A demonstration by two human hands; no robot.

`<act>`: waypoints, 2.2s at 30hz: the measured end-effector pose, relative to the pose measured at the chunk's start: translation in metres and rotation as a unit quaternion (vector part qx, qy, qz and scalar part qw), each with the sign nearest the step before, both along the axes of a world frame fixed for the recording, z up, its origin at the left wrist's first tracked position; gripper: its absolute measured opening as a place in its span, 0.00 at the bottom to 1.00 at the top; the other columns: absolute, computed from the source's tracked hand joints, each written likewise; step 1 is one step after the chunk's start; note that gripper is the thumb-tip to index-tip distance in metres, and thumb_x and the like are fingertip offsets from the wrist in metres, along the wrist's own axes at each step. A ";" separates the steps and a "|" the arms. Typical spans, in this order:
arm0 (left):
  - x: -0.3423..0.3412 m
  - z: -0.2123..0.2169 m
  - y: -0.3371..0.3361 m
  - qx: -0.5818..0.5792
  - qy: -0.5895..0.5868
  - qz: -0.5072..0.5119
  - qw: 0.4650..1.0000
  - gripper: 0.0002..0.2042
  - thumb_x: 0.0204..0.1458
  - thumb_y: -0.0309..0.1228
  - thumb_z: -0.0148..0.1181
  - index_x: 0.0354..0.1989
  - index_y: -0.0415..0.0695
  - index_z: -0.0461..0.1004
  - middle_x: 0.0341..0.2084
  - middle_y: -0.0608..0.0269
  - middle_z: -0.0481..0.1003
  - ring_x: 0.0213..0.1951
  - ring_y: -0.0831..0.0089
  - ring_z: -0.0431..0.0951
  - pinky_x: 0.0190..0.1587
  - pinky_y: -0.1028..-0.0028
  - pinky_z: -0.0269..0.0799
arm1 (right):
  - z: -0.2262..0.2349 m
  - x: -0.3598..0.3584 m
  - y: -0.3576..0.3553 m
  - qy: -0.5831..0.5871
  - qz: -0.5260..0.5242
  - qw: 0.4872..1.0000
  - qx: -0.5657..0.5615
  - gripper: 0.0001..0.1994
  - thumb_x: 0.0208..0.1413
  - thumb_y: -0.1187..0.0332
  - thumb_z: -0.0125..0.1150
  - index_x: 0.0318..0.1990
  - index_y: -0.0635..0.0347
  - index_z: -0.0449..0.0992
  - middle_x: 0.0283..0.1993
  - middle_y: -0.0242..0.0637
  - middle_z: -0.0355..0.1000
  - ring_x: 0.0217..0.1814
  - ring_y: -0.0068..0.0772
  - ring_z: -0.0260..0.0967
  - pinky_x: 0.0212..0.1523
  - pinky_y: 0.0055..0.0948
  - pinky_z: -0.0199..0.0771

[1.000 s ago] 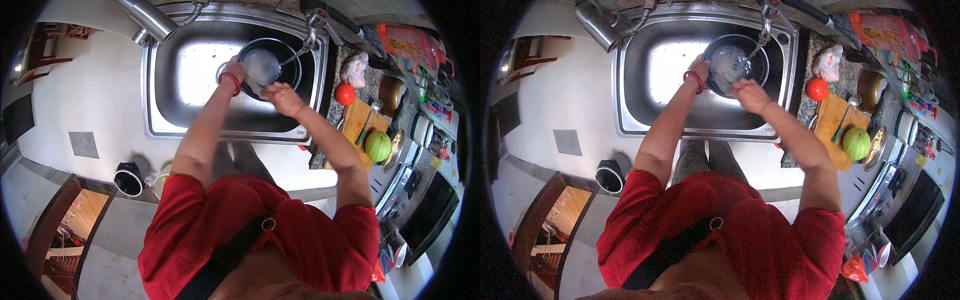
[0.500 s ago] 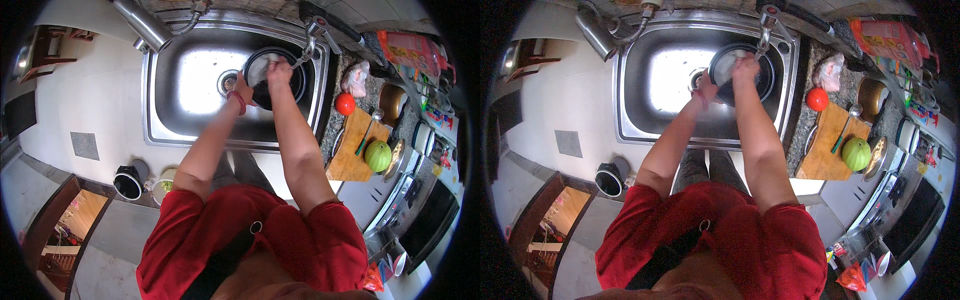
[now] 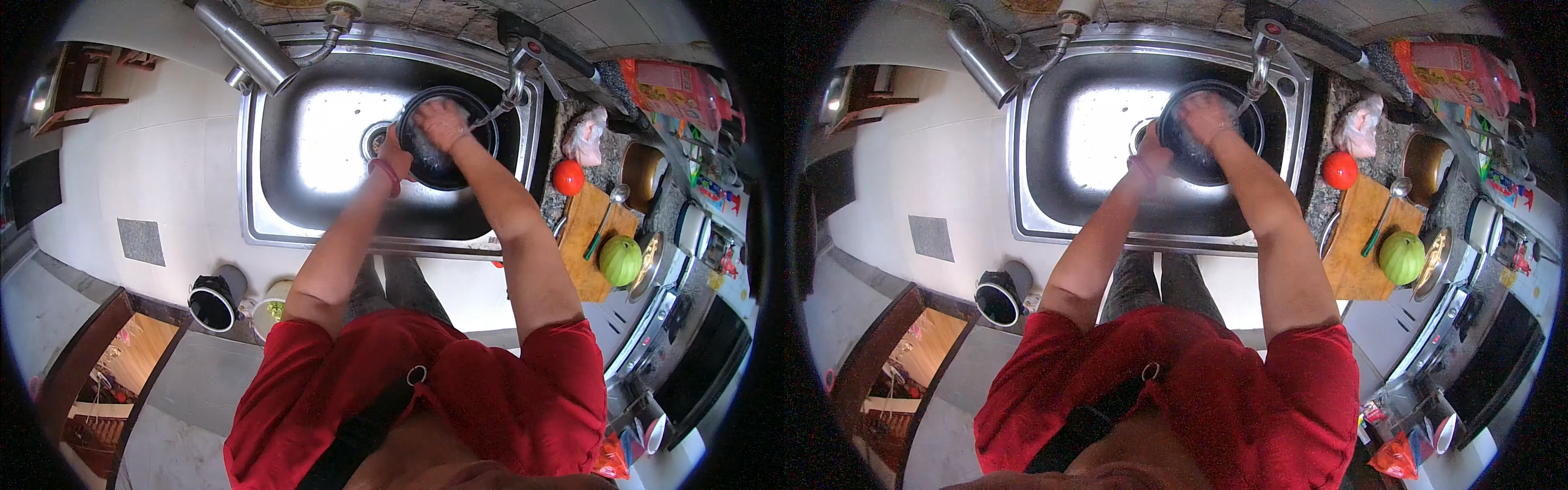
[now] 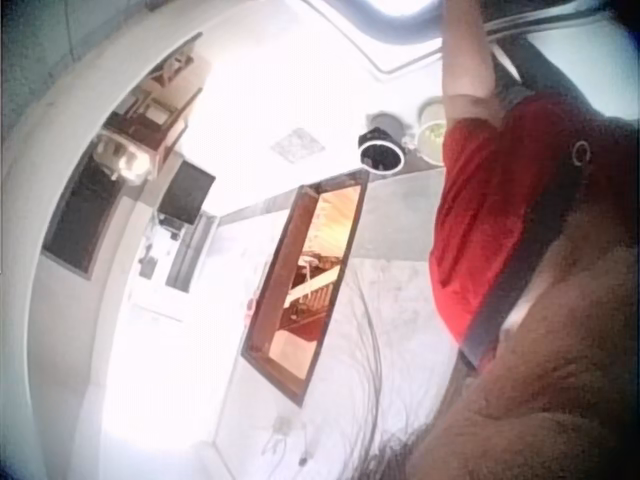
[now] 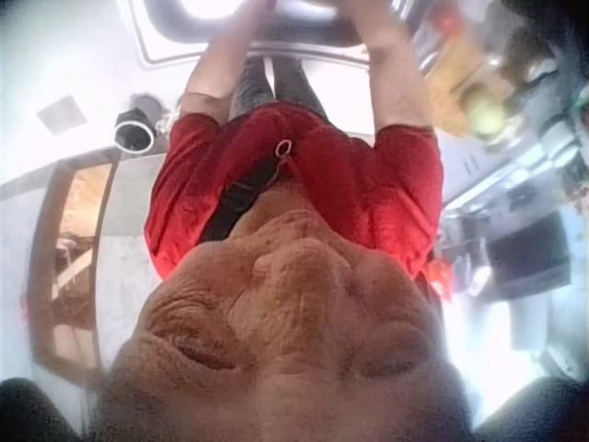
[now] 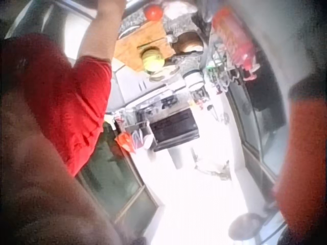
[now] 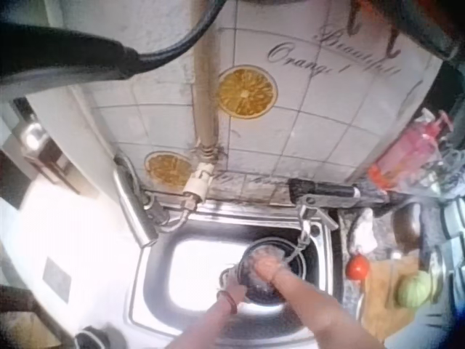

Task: The person stirs porridge in a rice cooker pot, carries the pot to a sink, rinses the pot with water, and then washes the interior of the pot using a cloth and water.

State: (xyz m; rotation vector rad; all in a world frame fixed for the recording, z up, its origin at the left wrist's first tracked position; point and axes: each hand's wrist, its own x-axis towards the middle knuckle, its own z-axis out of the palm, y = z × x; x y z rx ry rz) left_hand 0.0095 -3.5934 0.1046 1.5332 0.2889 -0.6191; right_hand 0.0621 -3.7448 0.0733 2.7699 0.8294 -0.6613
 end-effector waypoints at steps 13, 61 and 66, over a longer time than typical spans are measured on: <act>-0.013 -0.037 -0.016 0.006 0.039 0.013 0.999 0.29 0.39 0.16 0.42 0.53 0.53 0.51 0.41 0.47 0.67 0.38 0.49 0.71 0.22 0.59 0.75 | -0.022 -0.033 0.027 0.213 -0.631 0.549 0.505 0.15 0.47 0.69 0.40 0.43 0.57 0.67 0.42 0.40 0.67 0.46 0.36 0.63 0.46 0.31 0.62; -0.019 -0.001 0.022 -0.088 0.041 0.015 0.995 0.23 0.39 0.21 0.54 0.47 0.40 0.58 0.32 0.57 0.69 0.30 0.67 0.73 0.23 0.72 0.73 | -0.040 -0.042 0.004 -0.080 -0.340 0.937 0.021 0.13 0.46 0.66 0.43 0.33 0.55 0.75 0.36 0.46 0.70 0.37 0.44 0.70 0.40 0.38 0.69; -0.027 0.007 0.026 -0.092 0.103 0.055 0.989 0.22 0.39 0.23 0.55 0.47 0.42 0.59 0.32 0.61 0.68 0.34 0.71 0.70 0.24 0.75 0.71 | -0.027 -0.038 -0.017 -0.077 -0.463 0.870 0.153 0.10 0.45 0.66 0.49 0.34 0.60 0.72 0.32 0.46 0.70 0.34 0.46 0.69 0.37 0.37 0.69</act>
